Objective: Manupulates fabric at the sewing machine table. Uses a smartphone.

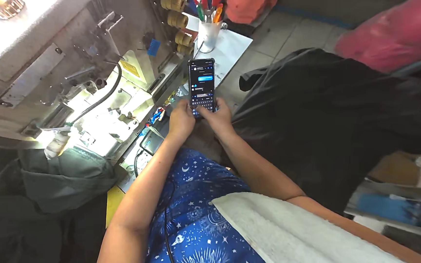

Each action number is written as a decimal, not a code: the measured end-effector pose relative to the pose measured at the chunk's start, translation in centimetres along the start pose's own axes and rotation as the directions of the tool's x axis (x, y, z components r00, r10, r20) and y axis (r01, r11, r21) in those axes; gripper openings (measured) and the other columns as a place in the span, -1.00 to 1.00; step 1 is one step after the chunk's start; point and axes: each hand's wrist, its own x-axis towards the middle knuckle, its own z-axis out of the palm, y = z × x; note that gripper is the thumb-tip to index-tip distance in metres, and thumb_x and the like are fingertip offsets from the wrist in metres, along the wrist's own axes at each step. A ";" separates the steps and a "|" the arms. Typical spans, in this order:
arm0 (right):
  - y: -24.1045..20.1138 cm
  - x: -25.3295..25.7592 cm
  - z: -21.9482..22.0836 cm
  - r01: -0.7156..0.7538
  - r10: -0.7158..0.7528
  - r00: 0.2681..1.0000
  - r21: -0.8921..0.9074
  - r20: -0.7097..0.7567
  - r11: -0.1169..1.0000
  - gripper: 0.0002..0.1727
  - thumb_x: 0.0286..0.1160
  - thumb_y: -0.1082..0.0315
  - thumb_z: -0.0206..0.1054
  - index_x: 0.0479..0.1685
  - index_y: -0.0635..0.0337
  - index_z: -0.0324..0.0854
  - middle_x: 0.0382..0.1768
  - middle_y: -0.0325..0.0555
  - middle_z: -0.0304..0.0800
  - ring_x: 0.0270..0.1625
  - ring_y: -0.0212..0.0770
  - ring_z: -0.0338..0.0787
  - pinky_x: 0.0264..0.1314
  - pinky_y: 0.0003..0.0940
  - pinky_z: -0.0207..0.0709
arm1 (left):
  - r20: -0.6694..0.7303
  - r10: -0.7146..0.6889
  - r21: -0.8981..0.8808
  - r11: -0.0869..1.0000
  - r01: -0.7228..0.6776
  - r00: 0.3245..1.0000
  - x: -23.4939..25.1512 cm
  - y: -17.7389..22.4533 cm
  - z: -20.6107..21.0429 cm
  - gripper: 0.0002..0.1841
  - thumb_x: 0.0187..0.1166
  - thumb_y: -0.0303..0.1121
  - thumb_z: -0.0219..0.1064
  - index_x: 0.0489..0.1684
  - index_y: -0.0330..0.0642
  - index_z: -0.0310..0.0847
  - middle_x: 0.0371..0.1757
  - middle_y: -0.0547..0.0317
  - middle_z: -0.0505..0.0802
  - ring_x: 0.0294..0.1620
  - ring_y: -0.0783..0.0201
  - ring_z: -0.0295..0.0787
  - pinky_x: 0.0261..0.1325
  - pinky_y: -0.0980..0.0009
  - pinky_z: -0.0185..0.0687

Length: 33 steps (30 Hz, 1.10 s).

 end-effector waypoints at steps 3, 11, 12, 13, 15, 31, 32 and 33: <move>0.3 0.1 0.2 0.001 -0.001 1.000 0.013 -0.013 1.000 -0.22 0.17 -0.02 0.67 0.35 0.23 0.53 0.03 0.07 0.79 0.05 -0.10 0.83 0.18 0.02 0.70 | -0.004 0.006 0.020 1.000 -0.006 1.000 0.1 0.0 0.0 -0.69 0.83 -0.41 0.01 0.32 -0.35 0.57 0.14 -0.23 0.82 0.23 -0.10 0.78 0.38 -0.08 0.59; 0.8 0.9 -2.9 0.084 -0.113 0.977 0.162 0.180 0.983 -0.63 0.48 0.35 0.32 0.24 0.26 0.64 -0.16 -0.17 0.75 -0.19 -0.40 0.70 -0.16 -0.46 0.56 | 0.002 0.004 -0.065 0.998 -0.004 1.000 0.4 -0.6 -0.6 -0.69 0.83 -0.42 0.01 0.31 -0.36 0.58 0.17 -0.22 0.82 0.25 -0.04 0.78 0.41 -0.04 0.59; 1.0 1.0 -3.0 0.098 -0.129 0.976 0.171 0.176 0.980 -0.64 0.48 0.37 0.33 0.23 0.28 0.65 -0.17 -0.16 0.74 -0.17 -0.39 0.71 -0.10 -0.43 0.61 | 0.002 0.004 -0.075 0.997 -0.004 1.000 0.4 -0.5 -0.5 -0.70 0.83 -0.43 0.01 0.30 -0.37 0.57 0.16 -0.22 0.82 0.24 -0.04 0.78 0.39 -0.04 0.59; 1.2 1.1 -2.9 0.109 -0.139 0.976 0.180 0.167 0.978 -0.66 0.48 0.39 0.34 0.21 0.29 0.65 -0.18 -0.15 0.73 -0.17 -0.38 0.72 -0.08 -0.41 0.63 | 0.004 0.005 -0.081 0.997 -0.005 1.000 0.4 -0.5 -0.4 -0.70 0.83 -0.43 0.02 0.30 -0.37 0.57 0.16 -0.22 0.82 0.23 -0.04 0.78 0.39 -0.03 0.60; 1.1 1.1 -2.8 0.111 -0.139 0.979 0.182 0.147 0.977 -0.71 0.49 0.37 0.32 0.14 0.28 0.67 -0.21 -0.17 0.74 -0.20 -0.40 0.71 -0.11 -0.44 0.61 | 0.010 0.007 -0.077 0.997 -0.006 1.000 0.4 -0.4 -0.4 -0.70 0.83 -0.42 0.02 0.30 -0.38 0.57 0.15 -0.23 0.81 0.23 -0.04 0.78 0.39 -0.03 0.59; 0.7 1.3 -1.5 0.104 -0.109 0.994 0.135 0.027 0.985 -0.76 0.47 0.21 0.39 -0.14 0.22 0.61 -0.32 -0.17 0.66 -0.25 -0.33 0.68 -0.10 -0.29 0.61 | -0.009 0.052 -0.010 0.999 -0.052 0.999 0.2 -0.1 -0.2 -0.69 0.83 -0.43 0.00 0.31 -0.38 0.57 0.13 -0.23 0.83 0.22 -0.06 0.79 0.38 -0.05 0.60; 0.7 1.3 -1.6 0.103 -0.111 0.993 0.145 0.043 0.984 -0.76 0.50 0.22 0.36 -0.11 0.23 0.62 -0.32 -0.18 0.68 -0.25 -0.34 0.68 -0.12 -0.31 0.59 | -0.010 0.053 -0.014 0.999 -0.053 0.999 0.2 -0.2 -0.3 -0.69 0.84 -0.42 0.00 0.31 -0.37 0.57 0.13 -0.23 0.83 0.21 -0.06 0.80 0.37 -0.05 0.61; 0.6 1.2 -1.9 0.107 -0.118 0.991 0.154 0.063 0.982 -0.77 0.51 0.23 0.32 -0.08 0.22 0.64 -0.31 -0.19 0.70 -0.25 -0.36 0.70 -0.14 -0.34 0.59 | -0.010 0.053 -0.019 0.998 -0.054 0.999 0.2 -0.3 -0.4 -0.69 0.84 -0.43 0.00 0.31 -0.38 0.57 0.13 -0.23 0.83 0.21 -0.07 0.80 0.37 -0.06 0.61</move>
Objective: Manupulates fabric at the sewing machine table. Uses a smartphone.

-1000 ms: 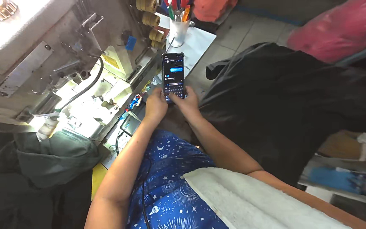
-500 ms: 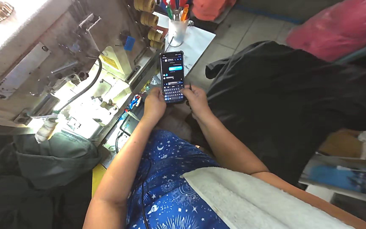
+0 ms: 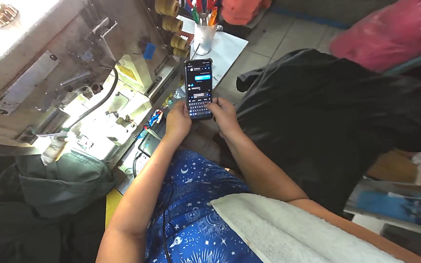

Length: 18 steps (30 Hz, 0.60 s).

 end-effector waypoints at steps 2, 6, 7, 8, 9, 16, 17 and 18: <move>-0.3 -0.2 -0.6 0.012 -0.013 0.999 0.016 0.045 1.000 -0.75 0.52 0.26 0.28 0.00 0.22 0.67 -0.26 -0.21 0.75 -0.24 -0.41 0.73 -0.16 -0.40 0.61 | 0.002 -0.008 -0.012 1.000 0.008 1.000 0.0 -0.2 -0.1 -0.68 0.84 -0.43 0.00 0.35 -0.38 0.55 0.15 -0.24 0.83 0.23 -0.08 0.79 0.39 -0.06 0.60; -0.5 -0.2 -1.5 0.018 -0.023 0.993 0.046 0.120 0.999 -0.75 0.50 0.34 0.23 0.06 0.19 0.69 -0.22 -0.28 0.78 -0.34 -0.53 0.65 -0.38 -0.61 0.45 | -0.013 -0.015 -0.027 1.000 0.015 1.000 -0.1 -0.3 -0.1 -0.69 0.84 -0.42 0.01 0.32 -0.37 0.57 0.14 -0.21 0.83 0.23 -0.05 0.80 0.39 -0.04 0.60; -0.5 -0.2 -1.6 0.012 -0.019 0.991 0.055 0.129 0.998 -0.74 0.50 0.35 0.24 0.08 0.20 0.68 -0.21 -0.27 0.78 -0.34 -0.52 0.65 -0.38 -0.61 0.45 | -0.010 -0.016 -0.032 0.999 0.015 1.000 -0.1 -0.3 -0.1 -0.69 0.84 -0.42 0.01 0.32 -0.38 0.56 0.15 -0.21 0.83 0.23 -0.05 0.79 0.39 -0.04 0.60; -0.4 -0.1 -1.7 0.008 -0.016 0.991 0.063 0.135 0.998 -0.72 0.48 0.36 0.24 0.10 0.21 0.68 -0.20 -0.26 0.78 -0.33 -0.51 0.66 -0.37 -0.60 0.46 | -0.007 -0.015 -0.037 0.999 0.014 1.000 -0.1 -0.3 -0.1 -0.68 0.84 -0.42 0.00 0.33 -0.38 0.56 0.16 -0.22 0.83 0.24 -0.04 0.79 0.39 -0.04 0.60; -0.3 0.0 -1.7 0.004 -0.013 0.990 0.069 0.139 0.998 -0.71 0.47 0.37 0.24 0.11 0.22 0.67 -0.19 -0.25 0.79 -0.31 -0.51 0.66 -0.36 -0.60 0.47 | -0.004 -0.015 -0.040 0.999 0.015 1.000 -0.1 -0.2 -0.2 -0.68 0.85 -0.42 0.00 0.34 -0.38 0.55 0.16 -0.22 0.82 0.24 -0.05 0.79 0.39 -0.04 0.61; -0.3 0.1 -2.2 0.001 -0.015 0.987 0.086 0.159 0.996 -0.71 0.45 0.40 0.23 0.10 0.20 0.68 -0.21 -0.29 0.80 -0.36 -0.54 0.64 -0.41 -0.63 0.43 | -0.005 -0.012 -0.038 0.999 0.011 1.000 0.0 -0.2 -0.1 -0.69 0.84 -0.41 0.00 0.31 -0.36 0.57 0.11 -0.20 0.84 0.17 -0.04 0.81 0.33 -0.04 0.63; -0.4 0.1 -2.2 -0.003 -0.011 0.987 0.088 0.162 0.996 -0.71 0.45 0.41 0.23 0.11 0.21 0.68 -0.22 -0.30 0.80 -0.38 -0.55 0.63 -0.42 -0.64 0.42 | -0.002 -0.008 -0.035 0.999 0.008 1.000 0.0 -0.2 -0.1 -0.69 0.84 -0.42 0.00 0.30 -0.36 0.57 0.09 -0.21 0.83 0.15 -0.04 0.81 0.31 -0.05 0.64; -0.3 0.2 -2.2 -0.007 -0.007 0.987 0.088 0.162 0.996 -0.70 0.45 0.41 0.23 0.11 0.21 0.68 -0.22 -0.29 0.80 -0.38 -0.55 0.62 -0.43 -0.64 0.42 | -0.001 -0.007 -0.033 0.999 0.007 1.000 0.0 -0.2 -0.1 -0.70 0.84 -0.42 -0.01 0.29 -0.36 0.57 0.08 -0.21 0.83 0.13 -0.04 0.81 0.29 -0.05 0.64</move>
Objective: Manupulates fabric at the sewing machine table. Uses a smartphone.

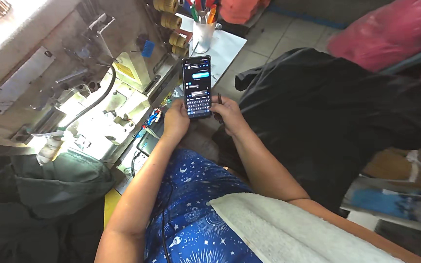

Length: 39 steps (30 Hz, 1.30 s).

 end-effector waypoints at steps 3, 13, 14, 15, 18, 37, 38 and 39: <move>-0.1 0.0 0.3 -0.017 0.016 1.000 -0.039 -0.022 0.999 -0.72 0.45 0.39 0.25 0.10 0.22 0.68 -0.21 -0.26 0.78 -0.32 -0.52 0.65 -0.36 -0.61 0.46 | -0.005 -0.002 -0.002 1.000 0.002 1.000 -0.1 0.1 0.1 -0.70 0.84 -0.43 0.00 0.30 -0.37 0.56 0.08 -0.21 0.83 0.14 -0.04 0.81 0.30 -0.04 0.64; 0.7 0.7 1.9 -0.018 -0.007 0.987 -0.159 -0.160 0.987 -0.69 0.35 0.16 0.50 -0.15 0.21 0.67 -0.33 -0.17 0.69 -0.30 -0.32 0.68 -0.13 -0.26 0.63 | -0.019 -0.002 0.057 0.998 0.003 1.000 -0.3 0.4 0.7 -0.67 0.83 -0.43 0.01 0.39 -0.37 0.53 0.18 -0.23 0.83 0.26 -0.06 0.79 0.42 -0.03 0.60; 0.8 0.8 2.0 -0.021 -0.008 0.985 -0.167 -0.171 0.986 -0.67 0.31 0.13 0.52 -0.17 0.21 0.67 -0.34 -0.17 0.69 -0.30 -0.31 0.68 -0.14 -0.24 0.63 | -0.021 -0.002 0.060 0.998 0.003 1.000 -0.3 0.4 0.7 -0.68 0.83 -0.42 0.01 0.37 -0.37 0.54 0.16 -0.23 0.83 0.25 -0.06 0.79 0.40 -0.03 0.60; 0.9 0.9 2.0 -0.025 -0.009 0.984 -0.182 -0.181 0.983 -0.63 0.30 0.09 0.54 -0.16 0.20 0.67 -0.34 -0.17 0.69 -0.30 -0.30 0.69 -0.13 -0.22 0.64 | -0.025 0.001 0.062 0.998 0.001 1.000 -0.2 0.3 0.8 -0.69 0.83 -0.42 0.01 0.35 -0.36 0.54 0.15 -0.22 0.83 0.24 -0.05 0.80 0.39 -0.03 0.61; 1.0 1.0 2.4 -0.052 -0.002 0.975 -0.235 -0.224 0.971 -0.58 0.30 0.04 0.58 -0.15 0.22 0.68 -0.37 -0.15 0.65 -0.33 -0.27 0.64 -0.14 -0.16 0.59 | -0.030 0.007 0.056 0.998 -0.006 1.000 -0.2 0.3 0.8 -0.70 0.83 -0.43 0.01 0.31 -0.36 0.56 0.12 -0.20 0.83 0.21 -0.03 0.80 0.38 0.00 0.61; -0.5 0.3 0.1 -0.020 0.017 0.999 -0.100 -0.030 0.995 -0.82 0.55 0.39 0.27 0.00 0.20 0.71 -0.30 -0.28 0.75 -0.44 -0.54 0.58 -0.44 -0.62 0.40 | -0.012 -0.005 -0.047 0.999 0.005 1.000 -0.2 0.2 0.3 -0.70 0.83 -0.43 0.01 0.30 -0.38 0.56 0.12 -0.21 0.82 0.17 -0.01 0.80 0.33 -0.01 0.64; -0.5 0.3 0.1 -0.027 0.023 0.999 -0.104 -0.042 0.994 -0.81 0.55 0.40 0.28 0.01 0.21 0.71 -0.28 -0.26 0.76 -0.42 -0.53 0.59 -0.42 -0.60 0.41 | -0.013 -0.006 -0.051 0.999 0.005 1.000 -0.2 0.2 0.4 -0.69 0.84 -0.43 0.00 0.31 -0.38 0.56 0.13 -0.21 0.82 0.18 -0.01 0.80 0.34 -0.01 0.63; -0.4 0.3 0.2 -0.025 0.020 0.999 -0.107 -0.049 0.994 -0.81 0.55 0.39 0.29 0.02 0.22 0.71 -0.28 -0.25 0.76 -0.42 -0.52 0.59 -0.41 -0.60 0.42 | -0.013 -0.007 -0.052 0.999 0.007 1.000 -0.2 0.2 0.4 -0.69 0.84 -0.43 0.00 0.31 -0.38 0.56 0.13 -0.20 0.82 0.18 -0.01 0.80 0.34 0.00 0.64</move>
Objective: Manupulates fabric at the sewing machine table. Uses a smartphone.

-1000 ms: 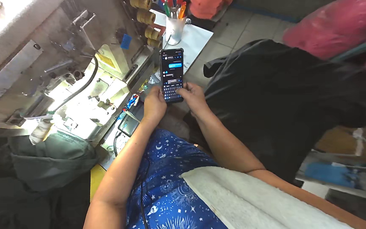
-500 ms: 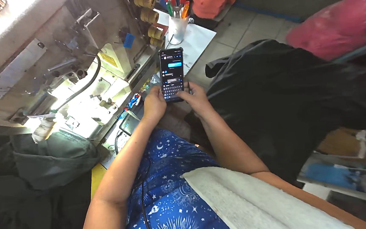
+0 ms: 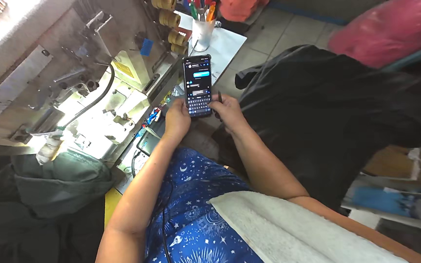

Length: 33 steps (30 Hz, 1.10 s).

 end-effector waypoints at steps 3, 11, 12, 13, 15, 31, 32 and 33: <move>0.4 -0.1 0.0 0.033 -0.033 0.999 -0.007 0.010 0.999 -0.76 0.45 0.36 0.34 0.04 0.21 0.69 -0.33 -0.29 0.70 -0.39 -0.51 0.60 -0.37 -0.57 0.45 | 0.008 -0.006 0.007 1.000 0.006 1.000 -0.1 0.2 0.0 -0.69 0.84 -0.42 -0.01 0.33 -0.36 0.54 0.14 -0.19 0.82 0.18 0.00 0.80 0.34 0.00 0.63; 0.5 -0.2 0.3 0.049 -0.049 0.999 -0.003 0.019 0.999 -0.72 0.37 0.41 0.43 0.06 0.25 0.66 -0.30 -0.23 0.71 -0.33 -0.45 0.66 -0.24 -0.51 0.56 | 0.011 -0.004 0.025 1.000 0.004 1.000 0.0 0.3 0.1 -0.69 0.84 -0.42 0.00 0.32 -0.37 0.55 0.14 -0.21 0.82 0.20 -0.01 0.79 0.37 -0.01 0.62; 0.7 -0.2 0.5 0.046 -0.046 0.999 0.000 0.004 0.999 -0.71 0.36 0.36 0.43 0.05 0.22 0.66 -0.30 -0.25 0.70 -0.31 -0.45 0.66 -0.23 -0.49 0.56 | 0.011 -0.006 0.025 1.000 0.006 1.000 0.0 0.2 0.1 -0.69 0.84 -0.41 0.00 0.32 -0.37 0.55 0.14 -0.20 0.82 0.21 -0.01 0.79 0.37 -0.01 0.62; 0.7 -0.1 0.8 0.039 -0.039 0.999 0.004 -0.016 0.999 -0.71 0.36 0.32 0.44 0.04 0.21 0.66 -0.29 -0.23 0.68 -0.29 -0.42 0.67 -0.19 -0.45 0.59 | 0.008 -0.003 0.027 1.000 0.003 1.000 0.0 0.2 0.1 -0.69 0.84 -0.41 0.00 0.31 -0.36 0.56 0.14 -0.20 0.82 0.21 -0.01 0.80 0.37 -0.02 0.62; 0.8 0.0 1.5 0.018 -0.018 0.997 0.000 -0.072 1.000 -0.66 0.36 0.27 0.51 0.03 0.26 0.65 -0.25 -0.14 0.70 -0.24 -0.32 0.73 -0.08 -0.31 0.70 | -0.001 0.009 0.039 0.999 -0.009 1.000 0.0 0.1 0.2 -0.70 0.84 -0.41 0.00 0.28 -0.35 0.57 0.11 -0.19 0.83 0.19 0.00 0.80 0.36 -0.01 0.62; 0.4 -0.2 0.8 0.082 -0.082 0.995 0.009 0.056 0.997 -0.70 0.38 0.42 0.43 0.08 0.27 0.64 -0.26 -0.19 0.73 -0.28 -0.41 0.69 -0.15 -0.44 0.63 | -0.005 0.007 0.012 1.000 -0.007 1.000 -0.1 -0.5 -0.5 -0.68 0.84 -0.43 -0.01 0.33 -0.37 0.56 0.14 -0.20 0.83 0.21 -0.02 0.80 0.37 -0.02 0.62; 0.4 -0.2 0.9 0.082 -0.082 0.996 0.004 0.045 0.997 -0.72 0.39 0.41 0.42 0.07 0.26 0.65 -0.27 -0.20 0.72 -0.28 -0.42 0.69 -0.15 -0.45 0.64 | -0.007 0.008 0.010 1.000 -0.008 1.000 -0.1 -0.5 -0.5 -0.69 0.83 -0.43 0.00 0.31 -0.37 0.56 0.12 -0.20 0.84 0.19 -0.02 0.81 0.35 -0.02 0.63; 0.4 -0.1 1.0 0.082 -0.081 0.996 -0.002 0.032 0.997 -0.74 0.42 0.39 0.39 0.06 0.26 0.67 -0.27 -0.21 0.73 -0.29 -0.44 0.69 -0.17 -0.47 0.62 | -0.008 0.006 0.009 1.000 -0.006 1.000 -0.2 -0.5 -0.5 -0.70 0.83 -0.43 0.00 0.30 -0.37 0.57 0.10 -0.19 0.84 0.17 -0.01 0.81 0.34 -0.02 0.63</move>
